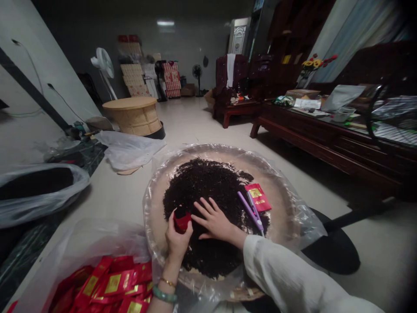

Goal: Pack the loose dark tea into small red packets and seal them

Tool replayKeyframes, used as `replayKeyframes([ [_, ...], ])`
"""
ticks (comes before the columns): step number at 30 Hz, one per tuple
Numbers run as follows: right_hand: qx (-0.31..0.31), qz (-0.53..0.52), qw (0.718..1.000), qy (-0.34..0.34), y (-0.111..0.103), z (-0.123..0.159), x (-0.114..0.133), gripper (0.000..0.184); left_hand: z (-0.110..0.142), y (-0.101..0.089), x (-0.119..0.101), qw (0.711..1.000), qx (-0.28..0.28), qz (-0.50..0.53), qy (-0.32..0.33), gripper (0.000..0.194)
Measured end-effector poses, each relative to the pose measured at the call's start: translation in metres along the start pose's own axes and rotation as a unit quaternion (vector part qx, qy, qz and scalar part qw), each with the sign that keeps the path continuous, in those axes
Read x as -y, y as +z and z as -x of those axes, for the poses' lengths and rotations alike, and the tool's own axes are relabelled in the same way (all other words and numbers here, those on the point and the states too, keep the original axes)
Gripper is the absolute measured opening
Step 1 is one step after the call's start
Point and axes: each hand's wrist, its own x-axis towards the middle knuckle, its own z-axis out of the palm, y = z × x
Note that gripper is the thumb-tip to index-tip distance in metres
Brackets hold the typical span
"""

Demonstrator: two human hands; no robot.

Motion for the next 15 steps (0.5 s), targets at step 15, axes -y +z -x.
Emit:
replayKeyframes([
  [15,0.038,0.035,0.981,-0.188,0.027,-0.02,0.027,0.016,-0.001,-0.001,0.0,1.0,0.009,-0.026,-0.006,0.057],
])
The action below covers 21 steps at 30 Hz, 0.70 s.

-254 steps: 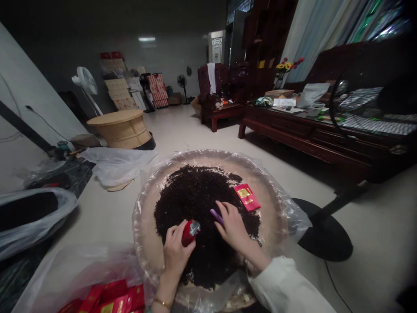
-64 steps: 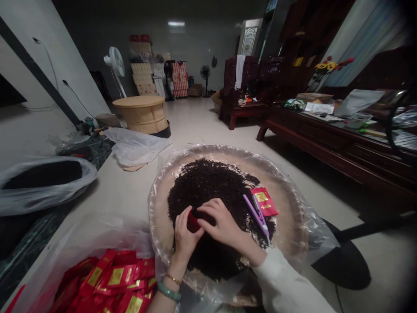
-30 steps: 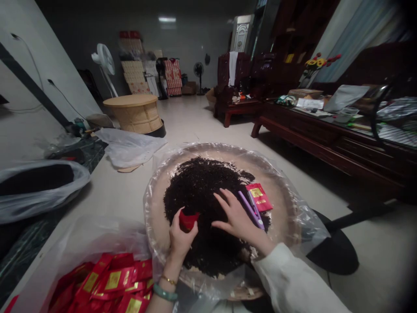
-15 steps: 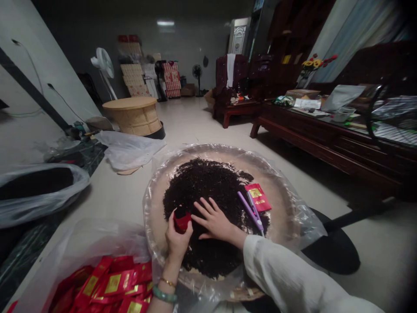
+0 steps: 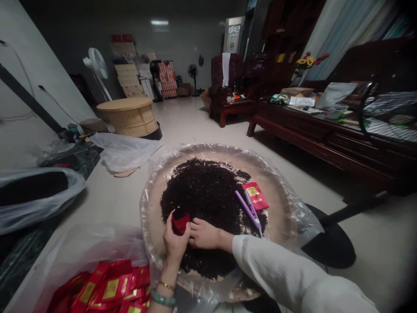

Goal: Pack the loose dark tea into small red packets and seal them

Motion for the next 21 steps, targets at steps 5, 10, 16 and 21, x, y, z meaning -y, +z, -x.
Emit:
replayKeyframes([
  [5,-0.047,0.017,0.997,0.051,-0.019,0.001,-0.016,0.022,0.0,-0.001,0.0,1.0,-0.006,-0.005,0.021,0.055],
  [10,-0.171,-0.03,0.965,0.196,-0.049,0.011,-0.041,0.04,-0.001,0.0,-0.005,0.999,0.011,0.001,0.04,0.053],
  [16,-0.392,-0.368,0.698,0.473,-0.062,0.009,-0.055,0.051,-0.003,-0.001,-0.015,0.995,0.072,-0.005,0.063,0.054],
  [21,-0.412,-0.576,0.483,0.515,-0.077,-0.016,-0.045,0.053,-0.003,0.0,-0.02,0.992,0.103,-0.016,0.077,0.053],
])
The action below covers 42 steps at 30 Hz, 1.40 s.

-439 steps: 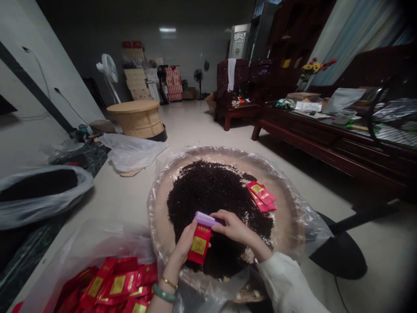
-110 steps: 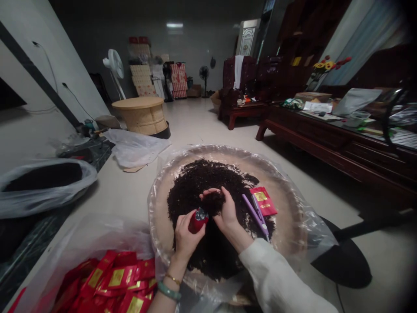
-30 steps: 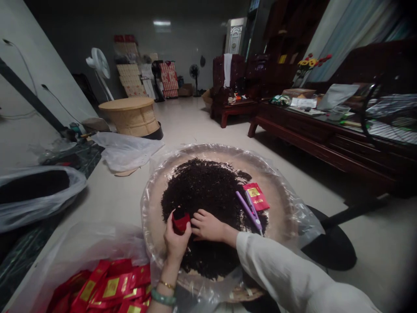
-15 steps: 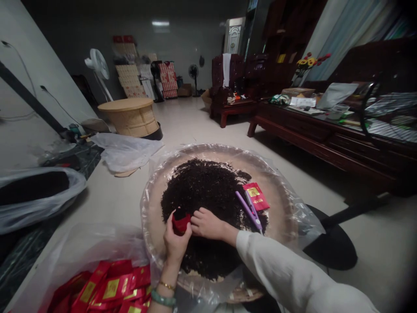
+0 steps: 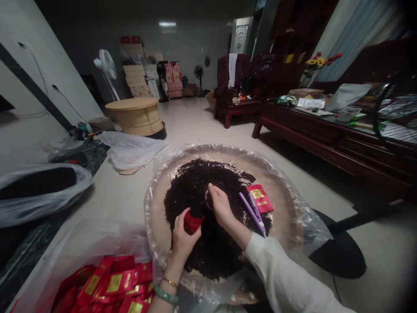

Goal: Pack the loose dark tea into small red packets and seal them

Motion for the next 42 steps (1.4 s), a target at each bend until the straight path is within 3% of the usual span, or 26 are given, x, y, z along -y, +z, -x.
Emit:
replayKeyframes([
  [7,0.029,-0.075,0.997,-0.004,0.03,0.024,0.008,0.05,0.0,0.001,0.002,1.0,0.018,-0.003,-0.024,0.057],
  [12,0.078,-0.117,0.99,0.012,0.025,0.022,-0.001,0.054,0.001,0.002,0.003,0.999,0.008,-0.008,-0.035,0.06],
  [14,0.07,-0.126,0.99,0.016,0.018,0.017,-0.003,0.052,0.001,0.003,0.003,0.999,0.005,-0.013,-0.032,0.059],
  [18,0.033,0.022,0.998,-0.052,0.001,0.014,-0.001,0.034,0.001,0.003,0.005,1.0,-0.015,-0.015,-0.02,0.058],
  [20,0.08,0.136,0.983,-0.097,-0.006,0.019,-0.001,0.024,0.002,0.003,0.006,1.0,-0.018,-0.015,-0.014,0.057],
  [23,0.198,0.248,0.941,-0.118,-0.009,0.028,-0.002,0.026,0.003,0.004,0.008,1.0,-0.012,-0.008,-0.007,0.058],
  [26,0.23,0.268,0.931,-0.091,-0.011,0.029,-0.004,0.013,0.003,0.004,0.007,1.0,-0.007,-0.005,-0.002,0.057],
  [29,0.207,0.25,0.945,-0.036,-0.018,0.019,0.001,0.007,0.003,0.003,0.005,1.0,-0.009,-0.009,-0.001,0.057],
  [31,0.165,0.269,0.946,-0.073,-0.026,0.012,0.009,0.008,0.002,0.003,0.003,1.0,-0.013,-0.009,-0.004,0.057],
  [33,0.108,0.325,0.924,-0.17,-0.033,0.008,0.019,0.009,0.002,0.003,0.001,1.0,-0.014,-0.007,-0.007,0.057],
  [35,0.095,0.379,0.887,-0.248,-0.037,0.01,0.028,0.014,0.002,0.003,0.0,1.0,-0.011,-0.003,-0.009,0.057],
  [38,0.21,0.408,0.843,-0.28,-0.032,0.02,0.031,0.016,0.002,0.002,0.001,1.0,0.002,0.004,-0.013,0.058],
  [40,0.295,0.426,0.811,-0.271,-0.026,0.027,0.027,0.019,0.003,0.002,0.002,1.0,0.013,0.014,-0.02,0.059],
  [42,0.337,0.459,0.784,-0.247,-0.021,0.029,0.02,0.02,0.003,0.002,0.002,0.999,0.019,0.027,-0.034,0.061],
])
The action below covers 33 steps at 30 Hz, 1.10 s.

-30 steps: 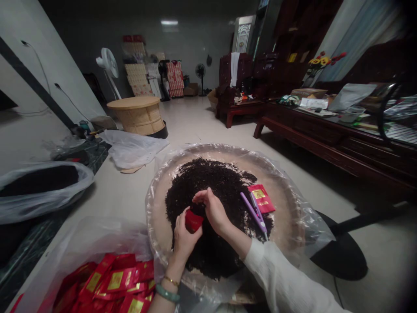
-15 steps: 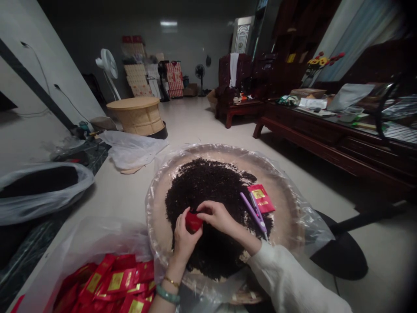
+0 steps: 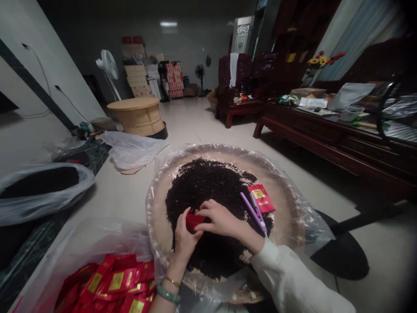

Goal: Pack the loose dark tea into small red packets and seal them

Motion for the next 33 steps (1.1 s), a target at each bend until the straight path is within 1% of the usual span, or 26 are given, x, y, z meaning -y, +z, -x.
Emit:
replayKeyframes([
  [1,0.017,0.006,1.0,0.01,0.003,-0.001,-0.001,0.019,0.0,0.0,-0.001,1.0,0.003,0.008,-0.011,0.063],
  [3,0.026,-0.007,0.999,0.026,0.005,-0.005,-0.006,0.018,0.0,-0.001,-0.003,0.998,0.014,0.042,-0.045,0.068],
  [5,0.012,-0.053,0.998,0.028,0.002,-0.006,-0.013,0.025,-0.001,-0.002,-0.005,0.989,0.049,0.109,-0.09,0.073],
  [6,0.002,-0.08,0.997,0.024,0.0,-0.006,-0.016,0.028,-0.003,-0.003,-0.006,0.98,0.075,0.147,-0.114,0.072],
  [8,-0.022,-0.114,0.993,0.023,-0.007,-0.005,-0.02,0.031,-0.006,-0.005,-0.007,0.958,0.13,0.201,-0.157,0.059],
  [10,-0.053,-0.098,0.993,0.038,-0.014,-0.002,-0.022,0.029,-0.008,-0.007,-0.007,0.944,0.168,0.215,-0.184,0.042],
  [12,-0.073,-0.058,0.994,0.064,-0.018,0.0,-0.023,0.024,-0.009,-0.008,-0.007,0.94,0.18,0.215,-0.196,0.035],
  [13,-0.072,-0.044,0.993,0.076,-0.018,0.0,-0.024,0.024,-0.009,-0.008,-0.008,0.94,0.178,0.216,-0.196,0.034],
  [16,-0.024,-0.067,0.994,0.078,-0.017,-0.002,-0.027,0.028,-0.008,-0.007,-0.013,0.932,0.195,0.228,-0.205,0.035],
  [18,0.006,-0.102,0.993,0.057,-0.014,-0.004,-0.029,0.033,-0.007,-0.007,-0.019,0.911,0.229,0.256,-0.229,0.04],
  [21,0.021,-0.124,0.992,0.024,-0.01,-0.005,-0.03,0.038,-0.007,-0.008,-0.026,0.877,0.278,0.288,-0.265,0.053],
  [23,0.029,-0.123,0.992,0.004,-0.009,-0.004,-0.029,0.037,-0.008,-0.009,-0.029,0.866,0.296,0.297,-0.273,0.06],
  [26,0.044,-0.115,0.992,-0.005,-0.012,-0.001,-0.026,0.032,-0.008,-0.011,-0.029,0.852,0.311,0.311,-0.283,0.059],
  [28,0.052,-0.106,0.993,0.005,-0.015,0.001,-0.023,0.024,-0.009,-0.011,-0.029,0.847,0.311,0.316,-0.293,0.057],
  [30,0.067,-0.104,0.992,0.009,-0.018,0.002,-0.021,0.018,-0.008,-0.01,-0.028,0.85,0.3,0.314,-0.298,0.055],
  [33,0.115,-0.122,0.986,0.015,-0.019,0.002,-0.02,0.016,-0.008,-0.009,-0.026,0.861,0.29,0.299,-0.292,0.05],
])
